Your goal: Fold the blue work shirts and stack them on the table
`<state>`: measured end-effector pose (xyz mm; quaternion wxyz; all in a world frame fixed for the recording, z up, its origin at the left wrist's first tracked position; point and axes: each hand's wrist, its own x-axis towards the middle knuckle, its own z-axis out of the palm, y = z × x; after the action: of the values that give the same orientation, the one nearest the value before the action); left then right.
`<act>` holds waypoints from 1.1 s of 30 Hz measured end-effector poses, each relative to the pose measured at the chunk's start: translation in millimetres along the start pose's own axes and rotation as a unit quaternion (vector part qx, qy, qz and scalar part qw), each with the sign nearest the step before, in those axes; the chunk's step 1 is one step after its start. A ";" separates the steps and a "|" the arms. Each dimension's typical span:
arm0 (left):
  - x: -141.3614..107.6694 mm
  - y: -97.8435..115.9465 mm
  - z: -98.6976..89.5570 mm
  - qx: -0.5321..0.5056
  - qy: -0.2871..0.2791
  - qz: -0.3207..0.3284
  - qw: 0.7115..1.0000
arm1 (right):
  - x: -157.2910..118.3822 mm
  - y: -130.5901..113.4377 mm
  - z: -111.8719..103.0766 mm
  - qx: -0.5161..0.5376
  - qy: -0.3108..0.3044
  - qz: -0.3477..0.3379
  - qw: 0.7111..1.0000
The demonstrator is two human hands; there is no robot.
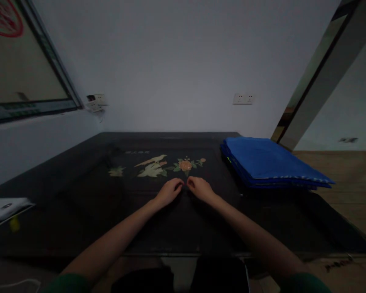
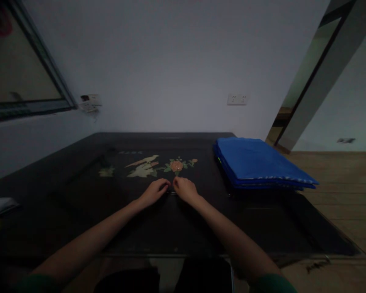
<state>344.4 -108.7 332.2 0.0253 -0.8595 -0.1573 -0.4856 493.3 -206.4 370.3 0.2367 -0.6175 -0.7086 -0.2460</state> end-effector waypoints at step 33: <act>-26.1 -4.3 -23.4 0.046 -0.038 0.059 0.996 | -25.7 -27.1 18.2 -0.131 0.036 -0.017 0.991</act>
<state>311.3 -115.6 322.0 0.0876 -0.8829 -0.1295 -0.4427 469.0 -217.4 338.3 0.1748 -0.6218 -0.6715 -0.3631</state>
